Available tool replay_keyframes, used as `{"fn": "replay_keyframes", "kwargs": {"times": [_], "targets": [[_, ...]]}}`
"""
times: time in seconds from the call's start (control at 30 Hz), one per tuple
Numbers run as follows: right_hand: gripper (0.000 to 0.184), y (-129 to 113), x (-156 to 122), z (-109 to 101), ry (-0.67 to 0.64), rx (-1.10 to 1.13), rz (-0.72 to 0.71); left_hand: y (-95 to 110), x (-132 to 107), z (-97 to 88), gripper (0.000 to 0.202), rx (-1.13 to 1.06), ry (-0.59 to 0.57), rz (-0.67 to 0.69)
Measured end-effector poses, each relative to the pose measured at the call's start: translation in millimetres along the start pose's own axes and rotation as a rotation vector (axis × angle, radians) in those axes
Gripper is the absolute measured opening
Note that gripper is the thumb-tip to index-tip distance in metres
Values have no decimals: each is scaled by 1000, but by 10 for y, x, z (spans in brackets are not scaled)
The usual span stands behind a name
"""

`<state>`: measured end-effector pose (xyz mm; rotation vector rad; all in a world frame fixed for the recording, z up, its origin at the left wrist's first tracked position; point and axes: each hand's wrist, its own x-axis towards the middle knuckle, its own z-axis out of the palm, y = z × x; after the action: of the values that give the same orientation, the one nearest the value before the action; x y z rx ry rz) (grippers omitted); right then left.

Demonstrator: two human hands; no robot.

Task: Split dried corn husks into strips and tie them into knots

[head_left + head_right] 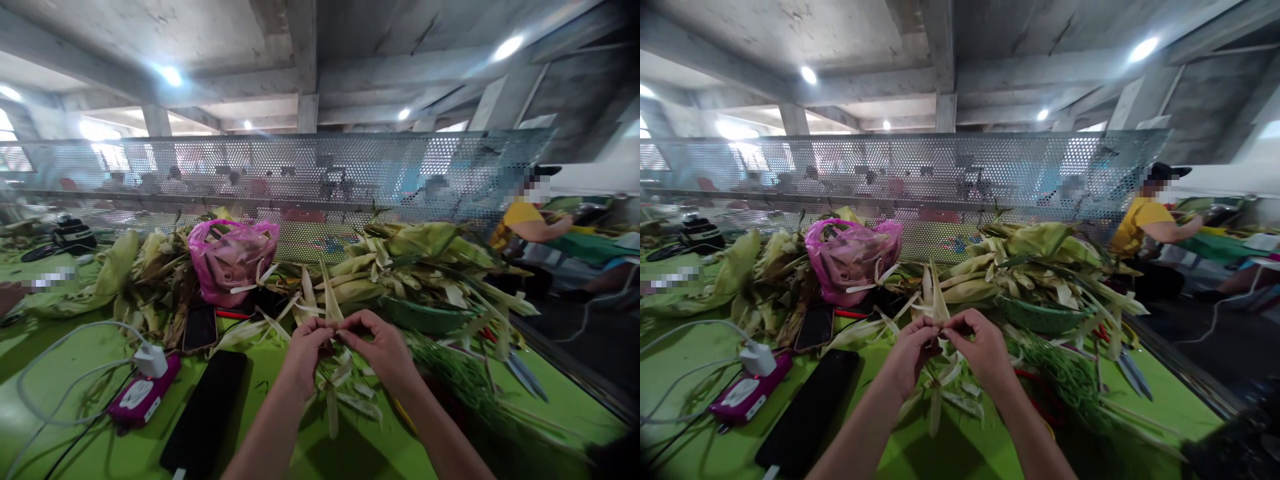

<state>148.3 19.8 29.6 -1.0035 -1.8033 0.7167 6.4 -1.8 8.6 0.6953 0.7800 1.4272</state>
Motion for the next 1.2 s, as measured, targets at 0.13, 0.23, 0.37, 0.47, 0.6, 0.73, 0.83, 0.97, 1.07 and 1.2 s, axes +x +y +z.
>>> {"fn": "replay_keyframes", "kwargs": {"times": [0.13,0.23,0.37,0.47,0.6,0.73,0.83,0.97,1.07,1.2], "targets": [[14,-21,-17,46,27,124,103,-9,-2,8,15,-22,-10,6],[15,-29,-16,62,53,235,156,-18,-12,18,14,-18,-20,8],[18,-18,-11,69,91,338,213,-18,-29,36,19,43,-57,25],[23,-15,-10,82,107,444,236,-5,-17,38,27,84,-44,58],[38,-21,-6,86,123,588,317,30,16,26,27,149,-23,110],[35,-11,-5,71,42,569,379,42,45,-5,22,215,-21,151],[29,19,4,65,11,508,323,15,83,-49,20,289,-12,166],[23,53,23,54,2,354,249,-13,118,-84,15,340,-30,189],[22,50,21,51,-35,262,180,0,111,-68,12,284,-45,207],[22,39,-2,68,27,154,43,22,102,-60,14,210,38,134]]}}
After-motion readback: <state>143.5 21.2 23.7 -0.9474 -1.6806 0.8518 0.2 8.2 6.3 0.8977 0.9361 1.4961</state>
